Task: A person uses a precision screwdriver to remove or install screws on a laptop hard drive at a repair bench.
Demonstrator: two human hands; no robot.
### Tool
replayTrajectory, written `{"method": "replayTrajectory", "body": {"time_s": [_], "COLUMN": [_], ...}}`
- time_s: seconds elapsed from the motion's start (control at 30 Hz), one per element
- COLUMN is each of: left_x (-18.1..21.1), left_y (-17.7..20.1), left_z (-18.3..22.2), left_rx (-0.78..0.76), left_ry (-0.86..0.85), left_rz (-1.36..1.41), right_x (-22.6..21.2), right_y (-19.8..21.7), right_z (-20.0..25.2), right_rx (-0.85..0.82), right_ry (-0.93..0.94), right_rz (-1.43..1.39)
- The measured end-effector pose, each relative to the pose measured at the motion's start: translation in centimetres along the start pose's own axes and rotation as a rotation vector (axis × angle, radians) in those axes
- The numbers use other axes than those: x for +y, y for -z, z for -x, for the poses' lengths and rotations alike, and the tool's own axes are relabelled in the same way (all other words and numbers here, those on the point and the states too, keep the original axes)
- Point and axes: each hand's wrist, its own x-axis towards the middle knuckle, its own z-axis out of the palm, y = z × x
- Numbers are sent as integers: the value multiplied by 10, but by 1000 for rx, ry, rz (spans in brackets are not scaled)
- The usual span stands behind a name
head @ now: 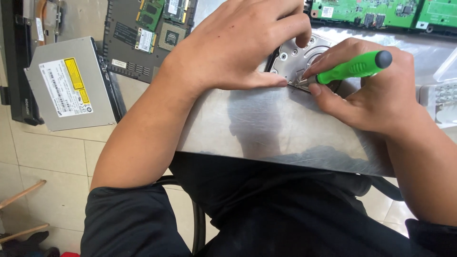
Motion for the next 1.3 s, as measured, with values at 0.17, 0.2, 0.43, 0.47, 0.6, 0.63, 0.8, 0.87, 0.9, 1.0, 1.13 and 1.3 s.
{"method": "replayTrajectory", "body": {"time_s": [0.17,0.2,0.43,0.47,0.6,0.63,0.8,0.87,0.9,1.0,1.13,1.3], "left_x": [1,1,23,22,28,28,31,31,31,34,33,32], "left_y": [5,6,14,15,24,21,11,5,3,7,4,1], "left_z": [-3,-4,-15,-15,-12,-14,-17,-18,-18,-22,-26,-25], "left_rx": [22,44,120,175,202,198,231,234,240,246,312,376], "left_ry": [-15,-33,-95,-130,-107,-112,-145,-147,-149,-117,-155,-138], "left_rz": [45,69,335,521,696,700,678,701,722,662,668,688], "right_x": [4,6,10,8,-1,3,17,18,19,18,5,8], "right_y": [-3,-4,-2,-3,0,0,-6,-6,-6,-6,-4,-9], "right_z": [1,2,4,1,-11,-8,16,11,9,7,-6,2], "right_rx": [-2,-3,-22,-28,-66,-62,-43,-26,-12,-13,-50,28], "right_ry": [57,104,80,135,204,198,-139,-10,122,89,118,64], "right_rz": [47,112,155,132,119,122,193,166,140,149,63,110]}}
